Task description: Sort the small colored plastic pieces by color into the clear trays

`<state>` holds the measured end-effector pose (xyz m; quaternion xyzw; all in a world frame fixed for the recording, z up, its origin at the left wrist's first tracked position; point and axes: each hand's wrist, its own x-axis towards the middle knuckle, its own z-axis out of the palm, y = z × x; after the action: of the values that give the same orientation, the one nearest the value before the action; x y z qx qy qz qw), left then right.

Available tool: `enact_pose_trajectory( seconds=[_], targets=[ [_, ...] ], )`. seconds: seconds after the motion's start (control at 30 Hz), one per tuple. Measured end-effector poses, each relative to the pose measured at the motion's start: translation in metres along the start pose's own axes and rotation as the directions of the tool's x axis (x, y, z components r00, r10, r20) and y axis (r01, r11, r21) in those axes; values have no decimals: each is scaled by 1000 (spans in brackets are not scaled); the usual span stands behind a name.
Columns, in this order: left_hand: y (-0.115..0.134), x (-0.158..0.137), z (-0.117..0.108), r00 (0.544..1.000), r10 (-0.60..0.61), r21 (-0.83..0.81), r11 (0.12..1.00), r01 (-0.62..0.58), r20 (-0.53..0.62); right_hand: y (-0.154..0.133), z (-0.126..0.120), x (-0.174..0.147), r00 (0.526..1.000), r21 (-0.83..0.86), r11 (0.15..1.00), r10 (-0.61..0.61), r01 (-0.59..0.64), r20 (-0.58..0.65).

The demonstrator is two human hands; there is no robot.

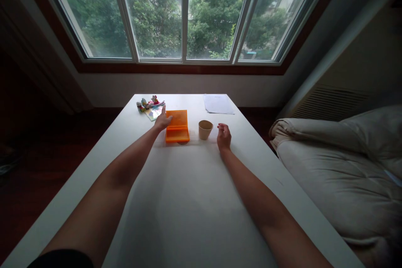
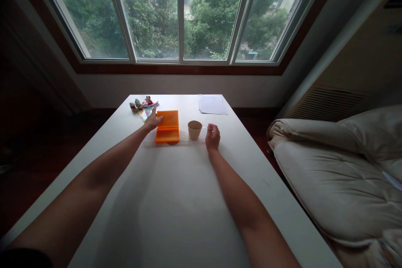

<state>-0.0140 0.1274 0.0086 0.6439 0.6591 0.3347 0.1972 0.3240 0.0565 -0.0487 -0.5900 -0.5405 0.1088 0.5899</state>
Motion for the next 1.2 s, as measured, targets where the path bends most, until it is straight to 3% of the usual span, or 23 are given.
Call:
enact_pose_trajectory(
  seconds=[0.1, 0.2, 0.4, 0.67, 0.73, 0.83, 0.93, 1.03, 1.07, 1.13, 1.17, 1.2],
  targets=[
    [-8, -8, -4, 998, -45, 58, 997, 43, 40, 2, 2, -1, 1000, -5, 1000, -13, 13, 8],
    [-16, -23, -8, 997, -17, 190, 982, 3, 70, 3, 2, -2, 1000, 4, 1000, -20, 20, -1],
    [-29, -69, -20, 1000, -16, 490, 872, 8, 12, 0, 0, -1, 991, 32, 998, -44, 49, -124],
    [-43, -120, -46, 991, -115, 524, 841, 137, -76, -27, -16, -3, 938, -74, 977, -215, 202, -273],
    [-44, -130, -53, 997, -72, 515, 854, 80, -35, -40, -19, -5, 918, -116, 949, -313, 293, -243],
    [-47, -145, -64, 990, 129, 475, 869, -139, 54, -65, -21, -16, 882, -143, 898, -437, 416, -178],
    [-58, -158, -74, 968, 233, 459, 853, -247, 89, -91, -14, -39, 848, -95, 846, -529, 525, -26],
    [-75, -167, -81, 978, 178, 429, 878, -209, 113, -110, 4, -71, 770, 34, 802, -584, 597, 257],
    [-80, -168, -83, 977, 179, 407, 888, -212, 118, -115, 11, -81, 709, 92, 782, -602, 617, 367],
    [-86, -170, -83, 971, 200, 332, 914, -233, 130, -123, 28, -98, 534, 205, 715, -654, 669, 536],
    [-86, -171, -82, 967, 220, 280, 927, -249, 129, -127, 36, -104, 450, 243, 676, -673, 695, 587],
    [-84, -172, -80, 963, 242, 223, 938, -264, 121, -130, 44, -109, 397, 263, 646, -688, 717, 607]
  ],
)
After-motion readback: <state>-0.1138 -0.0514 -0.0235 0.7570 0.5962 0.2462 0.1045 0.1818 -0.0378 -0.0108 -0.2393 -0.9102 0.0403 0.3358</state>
